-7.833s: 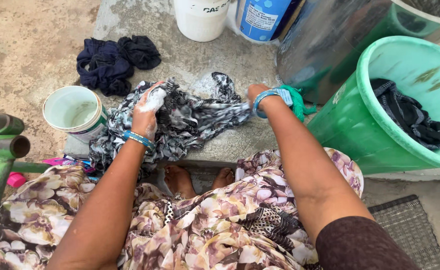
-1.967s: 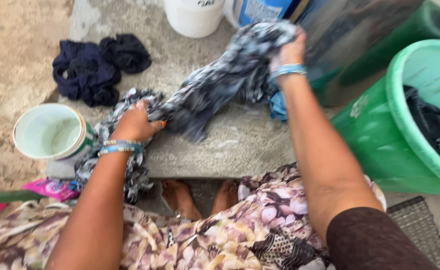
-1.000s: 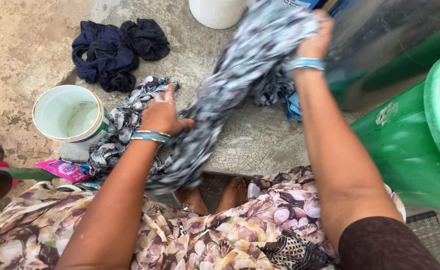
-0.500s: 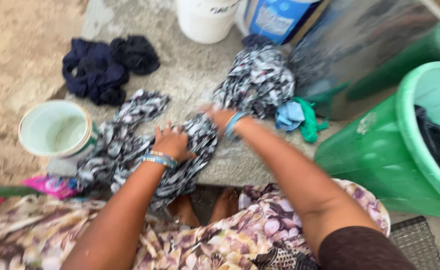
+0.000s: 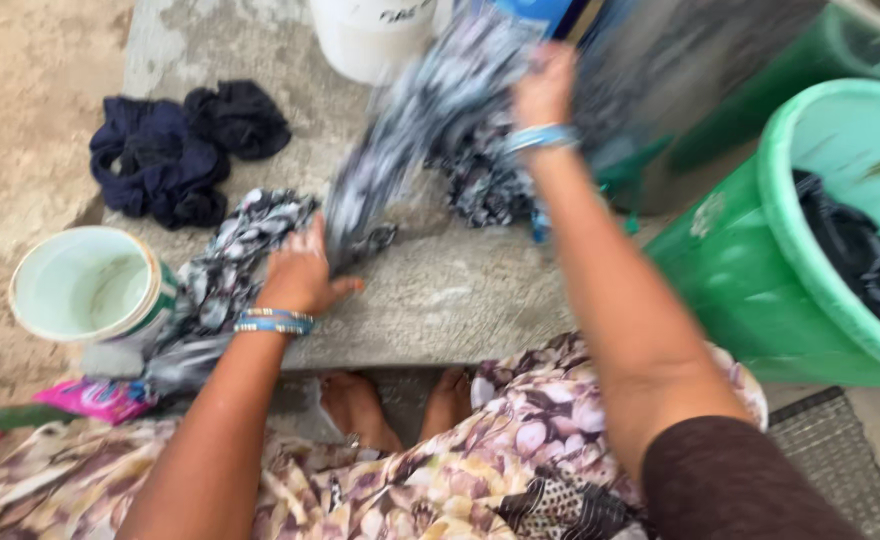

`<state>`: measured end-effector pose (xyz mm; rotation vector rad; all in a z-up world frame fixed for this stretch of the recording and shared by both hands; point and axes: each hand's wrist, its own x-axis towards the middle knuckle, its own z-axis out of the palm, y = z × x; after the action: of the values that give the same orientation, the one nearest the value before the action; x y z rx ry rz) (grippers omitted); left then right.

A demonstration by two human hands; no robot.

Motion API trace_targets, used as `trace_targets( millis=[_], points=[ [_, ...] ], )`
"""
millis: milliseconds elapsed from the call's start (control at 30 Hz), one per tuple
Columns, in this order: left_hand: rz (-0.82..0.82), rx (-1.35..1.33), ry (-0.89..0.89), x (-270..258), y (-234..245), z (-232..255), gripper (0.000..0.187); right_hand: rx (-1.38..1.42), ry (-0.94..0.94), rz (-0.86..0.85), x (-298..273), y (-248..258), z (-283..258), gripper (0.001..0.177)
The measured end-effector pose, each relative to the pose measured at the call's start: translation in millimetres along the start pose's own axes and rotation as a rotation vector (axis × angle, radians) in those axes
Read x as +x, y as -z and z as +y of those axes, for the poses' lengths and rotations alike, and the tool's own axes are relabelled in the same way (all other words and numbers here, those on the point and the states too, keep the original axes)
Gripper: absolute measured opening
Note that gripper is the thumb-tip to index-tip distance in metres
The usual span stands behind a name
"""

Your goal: The person washes clothes by hand on a stone surface, applying soap and scrubbing them with a green brush.

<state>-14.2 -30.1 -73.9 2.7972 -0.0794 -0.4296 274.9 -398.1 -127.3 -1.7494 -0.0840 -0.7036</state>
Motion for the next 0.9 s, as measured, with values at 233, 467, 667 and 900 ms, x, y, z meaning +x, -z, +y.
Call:
trace_targets(
  millis=[233, 467, 667, 900],
  points=[
    [-0.051, 0.147, 0.251, 1, 2, -12, 0.116, -0.291, -0.176, -0.492, -49, 16, -75, 0.073],
    [0.337, 0.416, 0.224, 10, -64, -43, 0.060, -0.578, 0.123, -0.937, -62, 19, -40, 0.056],
    [0.362, 0.227, 0.143, 10, -36, -17, 0.026, -0.840, -0.012, -0.779, -45, 56, 18, 0.027],
    [0.311, -0.371, -0.244, -12, -49, 74, 0.020, -0.599, 0.191, -1.180, -122, -14, -52, 0.094]
  ],
)
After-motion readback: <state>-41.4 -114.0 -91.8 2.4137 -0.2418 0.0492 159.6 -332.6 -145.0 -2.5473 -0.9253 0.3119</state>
